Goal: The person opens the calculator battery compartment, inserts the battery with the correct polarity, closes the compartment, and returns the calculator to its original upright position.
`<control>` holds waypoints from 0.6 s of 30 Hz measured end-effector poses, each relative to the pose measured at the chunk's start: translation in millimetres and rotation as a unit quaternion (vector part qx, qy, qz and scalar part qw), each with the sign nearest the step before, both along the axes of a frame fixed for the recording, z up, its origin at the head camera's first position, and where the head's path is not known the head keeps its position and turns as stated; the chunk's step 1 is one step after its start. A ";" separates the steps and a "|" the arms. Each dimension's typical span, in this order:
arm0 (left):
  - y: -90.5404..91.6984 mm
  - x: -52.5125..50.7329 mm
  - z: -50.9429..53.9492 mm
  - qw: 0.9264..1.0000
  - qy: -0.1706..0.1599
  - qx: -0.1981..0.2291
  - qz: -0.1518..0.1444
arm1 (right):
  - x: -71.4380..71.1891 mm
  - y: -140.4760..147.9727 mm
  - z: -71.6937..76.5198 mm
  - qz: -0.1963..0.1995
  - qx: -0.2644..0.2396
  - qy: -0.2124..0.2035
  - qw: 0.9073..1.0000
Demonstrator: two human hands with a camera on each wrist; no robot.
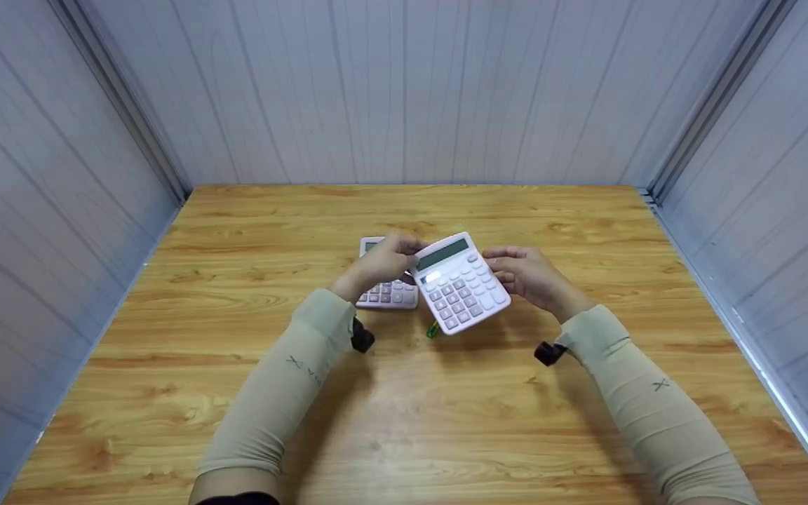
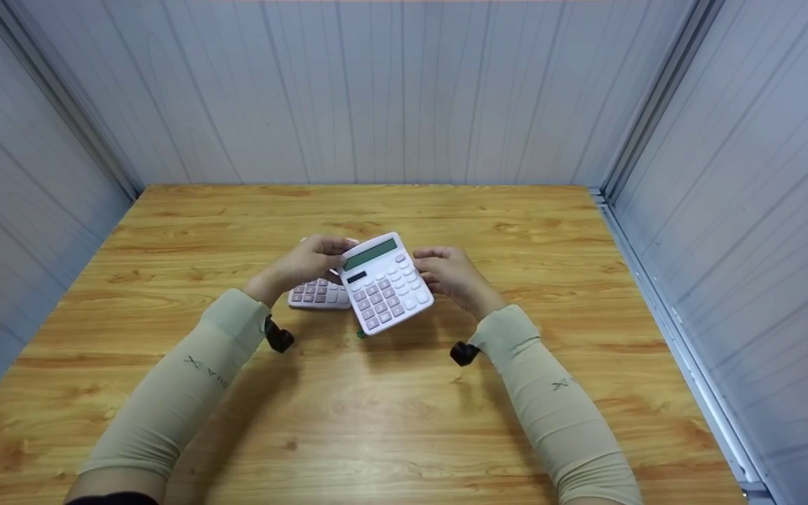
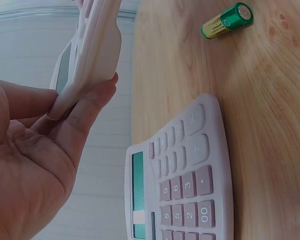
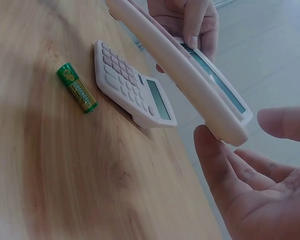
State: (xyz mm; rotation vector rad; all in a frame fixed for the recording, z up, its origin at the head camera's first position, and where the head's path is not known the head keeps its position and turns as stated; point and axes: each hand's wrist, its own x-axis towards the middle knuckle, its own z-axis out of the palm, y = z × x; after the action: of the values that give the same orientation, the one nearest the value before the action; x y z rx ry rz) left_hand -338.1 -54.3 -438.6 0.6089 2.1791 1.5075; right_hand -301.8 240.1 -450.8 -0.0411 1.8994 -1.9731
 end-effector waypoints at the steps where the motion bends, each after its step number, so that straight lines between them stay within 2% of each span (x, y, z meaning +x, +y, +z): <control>1: -0.1 0.2 0.7 1.000 0.000 -0.003 -0.004 | 0.3 -1.0 0.0 0.001 0.002 -0.002 1.000; 8: -1.5 1.2 4.0 1.000 -0.002 -0.020 -0.015 | 0.5 -4.0 -3.0 0.016 0.016 -0.012 1.000; 18: -2.4 3.3 5.2 0.999 0.001 -0.028 -0.032 | 3.1 -4.1 -7.5 0.060 0.022 0.000 0.998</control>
State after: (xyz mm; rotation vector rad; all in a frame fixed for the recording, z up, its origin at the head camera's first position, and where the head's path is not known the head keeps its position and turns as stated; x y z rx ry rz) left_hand -334.8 -56.7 -433.4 0.6548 2.1752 1.4095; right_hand -298.7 236.0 -458.2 -0.1401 1.8925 -1.8518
